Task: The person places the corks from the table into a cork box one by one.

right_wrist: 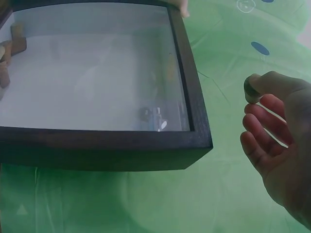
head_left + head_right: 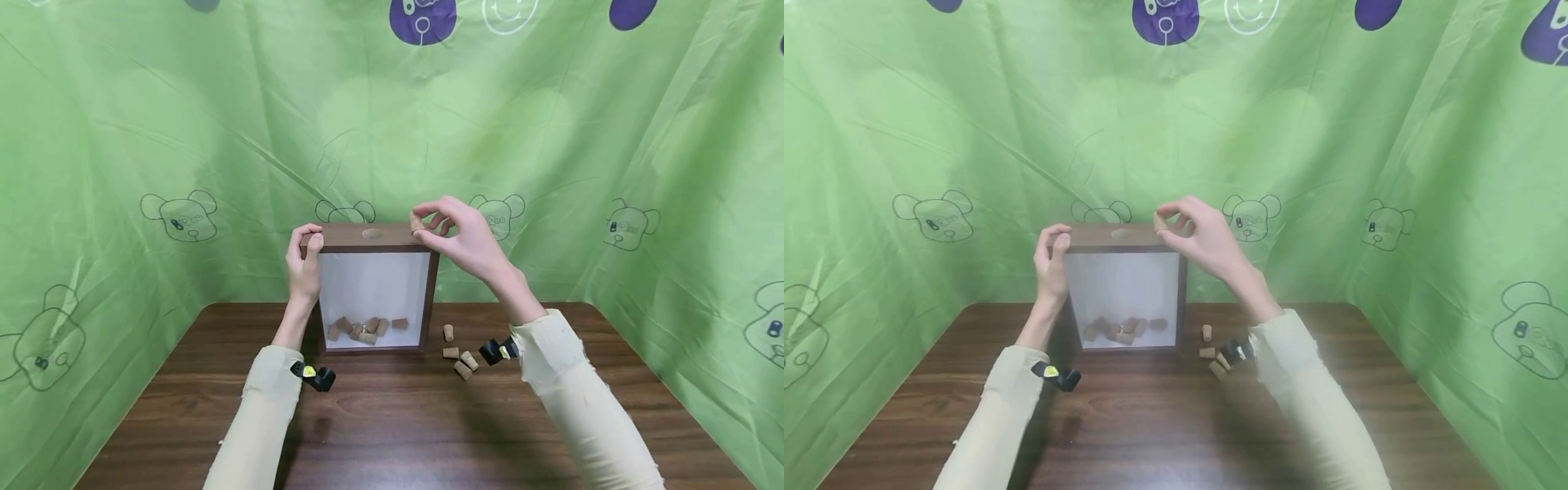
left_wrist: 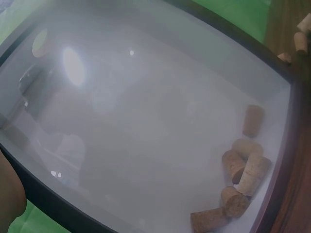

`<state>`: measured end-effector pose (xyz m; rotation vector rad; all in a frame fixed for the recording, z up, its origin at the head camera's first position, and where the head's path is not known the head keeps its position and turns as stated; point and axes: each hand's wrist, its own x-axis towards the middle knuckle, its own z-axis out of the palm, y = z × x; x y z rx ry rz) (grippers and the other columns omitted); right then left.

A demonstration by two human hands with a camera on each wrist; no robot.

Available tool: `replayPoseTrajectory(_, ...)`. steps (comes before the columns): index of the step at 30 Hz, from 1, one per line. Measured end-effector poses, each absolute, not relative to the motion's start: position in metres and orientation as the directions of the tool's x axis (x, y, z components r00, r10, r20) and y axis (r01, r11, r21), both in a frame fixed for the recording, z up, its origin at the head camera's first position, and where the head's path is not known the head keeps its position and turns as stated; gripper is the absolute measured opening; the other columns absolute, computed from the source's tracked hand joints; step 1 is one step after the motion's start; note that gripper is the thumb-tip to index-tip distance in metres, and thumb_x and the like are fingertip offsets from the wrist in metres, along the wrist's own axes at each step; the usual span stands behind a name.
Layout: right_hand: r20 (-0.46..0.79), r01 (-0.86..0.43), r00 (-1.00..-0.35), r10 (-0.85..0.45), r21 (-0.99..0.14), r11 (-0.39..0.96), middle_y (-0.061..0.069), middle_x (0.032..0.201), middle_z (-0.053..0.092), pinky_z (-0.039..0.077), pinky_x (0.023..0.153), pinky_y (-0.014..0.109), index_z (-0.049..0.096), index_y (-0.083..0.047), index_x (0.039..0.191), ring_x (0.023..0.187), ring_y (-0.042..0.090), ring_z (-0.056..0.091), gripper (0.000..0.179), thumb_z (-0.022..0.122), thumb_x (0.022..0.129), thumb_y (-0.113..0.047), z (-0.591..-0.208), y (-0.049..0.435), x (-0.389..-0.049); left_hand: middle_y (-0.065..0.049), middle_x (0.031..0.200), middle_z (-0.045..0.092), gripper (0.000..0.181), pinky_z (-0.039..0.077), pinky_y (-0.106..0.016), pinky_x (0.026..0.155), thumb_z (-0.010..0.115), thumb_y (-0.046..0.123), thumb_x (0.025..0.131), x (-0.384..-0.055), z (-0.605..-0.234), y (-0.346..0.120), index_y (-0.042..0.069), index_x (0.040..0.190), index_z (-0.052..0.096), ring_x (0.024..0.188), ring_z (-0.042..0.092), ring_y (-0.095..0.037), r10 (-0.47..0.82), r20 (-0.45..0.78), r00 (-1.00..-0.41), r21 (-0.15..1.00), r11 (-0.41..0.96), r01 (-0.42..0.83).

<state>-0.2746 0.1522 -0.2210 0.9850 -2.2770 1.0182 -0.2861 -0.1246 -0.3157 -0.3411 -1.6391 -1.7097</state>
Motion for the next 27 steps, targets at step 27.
replayPoseTrajectory(27,0.475,-0.718,-0.696,-0.539,-0.451,0.530,-0.002,0.112,0.072,0.048,0.095,0.037,0.071,-0.015,0.116,0.101,0.015,0.062,0.028,0.068,0.092,-0.030,-0.219,0.095,-0.305,-0.015,0.123,0.057,0.040,0.033,-0.028,0.099,0.054,0.022,0.093,-0.287,-0.318,-0.132,-0.009,0.118,0.056,0.113,0.048,-0.007,-0.327,0.642,-0.693,0.751,0.090,0.654)
